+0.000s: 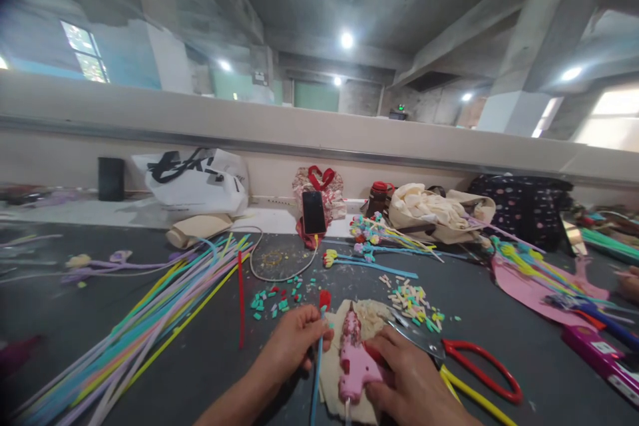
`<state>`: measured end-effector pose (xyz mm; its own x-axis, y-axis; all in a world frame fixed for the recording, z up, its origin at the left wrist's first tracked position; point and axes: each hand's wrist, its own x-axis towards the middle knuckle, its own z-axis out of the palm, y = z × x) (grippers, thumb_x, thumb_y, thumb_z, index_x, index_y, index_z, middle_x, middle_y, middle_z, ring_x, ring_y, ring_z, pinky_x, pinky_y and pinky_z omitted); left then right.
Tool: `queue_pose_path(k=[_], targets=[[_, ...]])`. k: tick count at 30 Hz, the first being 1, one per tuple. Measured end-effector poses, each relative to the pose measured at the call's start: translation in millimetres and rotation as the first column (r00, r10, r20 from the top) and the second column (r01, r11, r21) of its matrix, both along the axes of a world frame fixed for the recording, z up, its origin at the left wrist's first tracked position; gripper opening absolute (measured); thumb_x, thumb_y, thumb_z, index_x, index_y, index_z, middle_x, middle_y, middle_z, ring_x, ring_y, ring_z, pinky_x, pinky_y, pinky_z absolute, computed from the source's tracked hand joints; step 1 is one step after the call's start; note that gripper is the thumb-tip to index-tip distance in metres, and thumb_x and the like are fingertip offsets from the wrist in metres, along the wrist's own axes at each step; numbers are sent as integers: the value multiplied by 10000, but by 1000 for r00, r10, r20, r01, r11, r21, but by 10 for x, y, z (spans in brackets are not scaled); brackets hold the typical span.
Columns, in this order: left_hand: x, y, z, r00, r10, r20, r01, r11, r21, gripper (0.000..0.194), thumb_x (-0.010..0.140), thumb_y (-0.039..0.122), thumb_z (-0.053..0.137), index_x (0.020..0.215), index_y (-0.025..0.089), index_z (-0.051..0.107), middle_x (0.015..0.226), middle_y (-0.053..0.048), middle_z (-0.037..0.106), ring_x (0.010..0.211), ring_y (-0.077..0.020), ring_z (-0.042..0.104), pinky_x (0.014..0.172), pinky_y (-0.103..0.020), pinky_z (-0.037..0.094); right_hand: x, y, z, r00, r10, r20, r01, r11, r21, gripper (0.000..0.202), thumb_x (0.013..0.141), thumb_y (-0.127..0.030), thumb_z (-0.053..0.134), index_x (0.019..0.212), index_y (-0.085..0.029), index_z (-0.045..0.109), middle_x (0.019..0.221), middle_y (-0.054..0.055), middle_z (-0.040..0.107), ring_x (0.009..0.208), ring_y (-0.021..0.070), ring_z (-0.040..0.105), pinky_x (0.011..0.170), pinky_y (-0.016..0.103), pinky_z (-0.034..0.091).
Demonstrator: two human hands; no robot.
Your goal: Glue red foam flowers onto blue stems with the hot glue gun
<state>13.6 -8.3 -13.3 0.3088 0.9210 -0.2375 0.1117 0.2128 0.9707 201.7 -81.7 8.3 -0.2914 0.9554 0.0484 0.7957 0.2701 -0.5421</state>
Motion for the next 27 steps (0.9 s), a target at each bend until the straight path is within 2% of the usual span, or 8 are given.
queue_pose_path(k=[3,6,10,13,16,20,24,27], targets=[[5,5,-13,1000,7,-18,-7,1000,3,110,612,271,499,568,175,470,521,13,579,376,-67,439,321,-150,290,78,19,55,982,-16,-190,11,1000,-29,242,731,-330,536,925,-221,632,883,40,604,818,203,540,722,284,406],[3,19,-22,1000,14,-28,-14,1000,1,124,620,284,500,577,173,465,559,-4,598,420,-81,481,328,-147,304,235,53,56,895,-130,-427,99,991,-96,257,703,-387,561,855,-206,661,814,37,621,768,215,546,673,296,403],[19,26,-33,999,9,-31,-9,1000,-14,132,624,281,501,567,171,455,568,-15,602,441,-89,498,330,-147,311,425,83,23,627,-327,-707,198,945,-261,293,623,-407,633,770,-155,670,619,40,599,538,173,515,520,285,384],[21,18,-8,1000,-6,-21,6,1000,-16,134,630,277,503,567,167,463,561,-13,597,426,-82,484,328,-145,301,409,71,56,362,-330,-872,168,943,-287,355,681,-437,572,856,-140,657,707,84,630,553,174,526,510,285,391],[-31,33,66,999,-20,34,20,1000,-19,153,638,296,522,583,158,486,576,-16,606,399,-62,444,325,-143,279,245,103,140,270,-314,-910,108,949,-296,350,731,-435,533,877,-137,642,694,77,636,508,139,510,480,249,376],[-197,88,201,966,-7,259,25,998,-66,256,620,381,603,640,134,536,643,-31,620,391,-26,379,326,-135,206,-52,254,255,379,-276,-883,100,961,-257,375,731,-486,541,829,-136,631,576,44,601,471,117,477,454,221,347],[-346,110,260,913,21,408,29,993,-114,341,604,449,632,591,122,533,512,12,538,329,9,237,325,-160,68,-255,388,267,677,-153,-720,60,986,-153,418,794,-531,424,792,-162,622,611,34,579,550,141,469,513,236,347],[-387,123,241,899,-2,437,77,985,-154,366,604,469,631,561,119,535,388,68,399,294,10,192,326,-176,38,-302,413,185,804,-129,-580,53,988,-146,432,792,-559,392,770,-187,610,619,21,558,569,146,450,533,235,353]])
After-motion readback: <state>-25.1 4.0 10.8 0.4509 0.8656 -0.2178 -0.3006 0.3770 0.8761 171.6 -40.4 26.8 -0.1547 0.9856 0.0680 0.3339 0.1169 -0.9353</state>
